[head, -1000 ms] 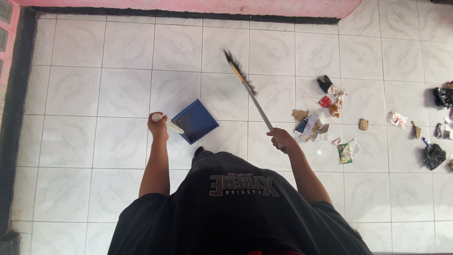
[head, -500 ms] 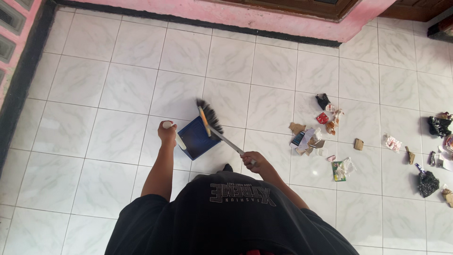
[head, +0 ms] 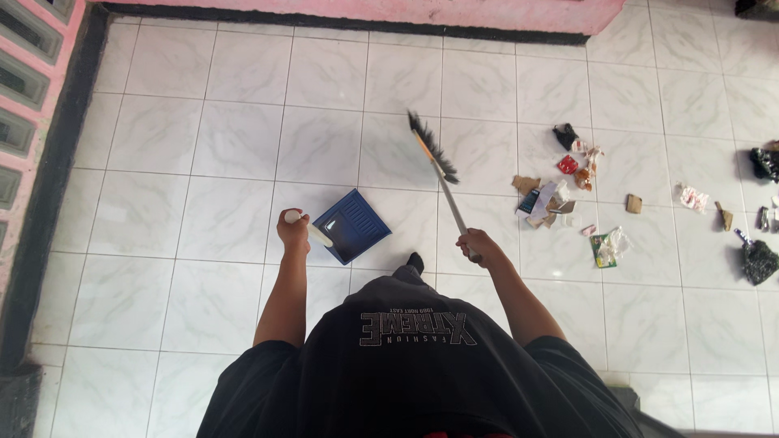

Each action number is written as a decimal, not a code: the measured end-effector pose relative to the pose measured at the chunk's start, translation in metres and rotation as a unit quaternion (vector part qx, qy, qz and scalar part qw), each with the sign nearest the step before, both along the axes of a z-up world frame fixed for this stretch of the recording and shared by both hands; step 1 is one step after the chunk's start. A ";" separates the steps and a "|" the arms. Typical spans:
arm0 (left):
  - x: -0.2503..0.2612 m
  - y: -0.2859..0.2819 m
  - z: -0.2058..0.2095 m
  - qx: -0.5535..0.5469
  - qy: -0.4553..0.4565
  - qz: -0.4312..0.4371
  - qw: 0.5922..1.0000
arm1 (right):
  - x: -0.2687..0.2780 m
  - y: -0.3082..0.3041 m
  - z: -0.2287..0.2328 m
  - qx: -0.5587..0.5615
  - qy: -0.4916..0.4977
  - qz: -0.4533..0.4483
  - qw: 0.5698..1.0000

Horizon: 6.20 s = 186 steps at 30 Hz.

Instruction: The person sweeps trash from a tiled floor into a dustpan using a long-handled brush.

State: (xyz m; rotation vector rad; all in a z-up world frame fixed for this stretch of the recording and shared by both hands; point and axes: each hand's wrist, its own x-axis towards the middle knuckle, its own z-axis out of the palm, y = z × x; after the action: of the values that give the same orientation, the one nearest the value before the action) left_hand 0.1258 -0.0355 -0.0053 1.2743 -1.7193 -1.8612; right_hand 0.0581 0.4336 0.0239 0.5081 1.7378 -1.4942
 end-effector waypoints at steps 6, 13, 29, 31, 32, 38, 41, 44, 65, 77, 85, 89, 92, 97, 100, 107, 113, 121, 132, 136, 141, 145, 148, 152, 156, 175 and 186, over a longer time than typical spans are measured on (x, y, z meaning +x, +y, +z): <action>0.055 0.009 -0.012 0.018 -0.011 0.003 1.000 | 0.103 -0.060 -0.032 -0.002 -0.059 -0.033 0.998; 0.095 0.025 -0.011 0.010 -0.039 -0.029 0.999 | 0.194 -0.054 -0.026 -0.285 -0.278 -0.169 0.902; 0.135 0.042 -0.007 -0.103 -0.015 -0.048 0.993 | 0.178 -0.057 -0.012 -0.040 -0.100 -0.073 0.992; 0.137 0.041 -0.008 -0.131 -0.021 -0.061 0.989 | 0.187 -0.073 -0.020 -0.087 -0.140 -0.102 0.981; 0.135 0.042 -0.008 -0.111 -0.027 -0.056 0.992 | 0.189 -0.079 -0.022 -0.132 -0.179 -0.133 0.966; 0.135 0.035 -0.010 -0.054 -0.005 -0.015 0.998 | 0.191 -0.071 -0.013 -0.358 -0.251 -0.167 0.884; 0.145 0.016 -0.009 -0.026 0.012 0.047 0.998 | 0.182 -0.082 -0.001 -0.357 -0.231 -0.131 0.896; 0.155 -0.002 -0.008 -0.013 0.009 0.083 0.996 | 0.159 -0.127 0.004 -0.353 -0.205 -0.074 0.910; -0.011 -0.002 0.022 -0.072 0.027 0.123 0.990 | -0.102 -0.021 0.007 -0.223 -0.170 -0.297 0.913; -0.142 -0.010 0.033 -0.001 0.115 0.112 0.987 | -0.163 -0.060 0.002 -0.258 -0.099 -0.273 0.922; -0.208 -0.037 0.027 -0.021 0.116 0.066 0.991 | -0.275 -0.201 -0.011 -0.368 -0.211 -0.085 0.901; -0.245 -0.060 0.028 -0.014 0.121 0.054 0.991 | -0.338 -0.279 -0.017 -0.266 -0.185 -0.104 0.940; -0.266 -0.080 0.026 -0.010 0.111 0.045 0.993 | -0.373 -0.301 -0.021 -0.394 -0.306 -0.161 0.852; -0.297 -0.115 0.022 -0.034 0.113 0.024 0.993 | -0.385 -0.251 -0.034 -0.426 -0.244 -0.298 0.818; -0.322 -0.130 0.017 -0.014 0.141 -0.012 0.990 | -0.376 -0.178 -0.040 -0.436 -0.233 -0.361 0.791; -0.379 -0.142 0.004 -0.022 0.112 -0.035 0.993 | -0.366 -0.107 -0.036 -0.208 -0.106 -0.442 0.866; -0.420 -0.143 0.004 -0.014 0.111 -0.057 0.992 | -0.364 -0.188 -0.030 -0.065 0.023 -0.311 0.948; -0.473 -0.129 0.006 -0.003 0.107 -0.053 0.993 | -0.443 -0.194 -0.036 -0.479 -0.208 -0.311 0.794; -0.575 -0.075 0.016 -0.033 0.051 -0.052 0.997 | -0.646 -0.222 -0.050 -0.523 -0.310 -0.386 0.694; -0.611 -0.053 0.017 -0.049 0.040 -0.067 0.996 | -0.665 -0.113 -0.059 -0.511 -0.225 -0.385 0.735; -0.667 -0.022 0.014 -0.023 0.068 -0.097 0.993 | -0.647 0.026 -0.067 -0.456 -0.115 -0.475 0.744; -0.706 0.007 0.012 -0.023 0.037 -0.128 0.991 | -0.625 0.096 -0.069 -0.417 -0.107 -0.569 0.701; -0.739 0.027 0.014 -0.012 0.098 -0.168 0.981 | -0.627 0.095 -0.054 -0.286 -0.064 -0.590 0.752; -0.780 0.056 0.017 0.009 0.117 -0.206 0.971 | -0.626 0.049 -0.025 -0.292 -0.008 -0.631 0.719; -0.827 0.089 0.015 0.023 0.096 -0.244 0.965 | -0.614 0.023 -0.018 -0.520 -0.054 -0.538 0.661; -1.064 0.200 0.011 0.052 0.098 -0.472 0.875 | -0.705 0.104 -0.082 -0.421 -0.036 -0.724 0.545; -1.109 0.260 -0.004 0.074 0.083 -0.533 0.839 | -0.777 0.038 -0.033 -0.195 0.022 -0.723 0.662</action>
State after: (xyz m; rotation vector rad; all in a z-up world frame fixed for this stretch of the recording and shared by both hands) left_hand -0.9830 0.2245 -0.0091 0.0392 -2.4581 -2.5565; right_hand -0.7188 0.4720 -0.0089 1.8647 0.6999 -2.7953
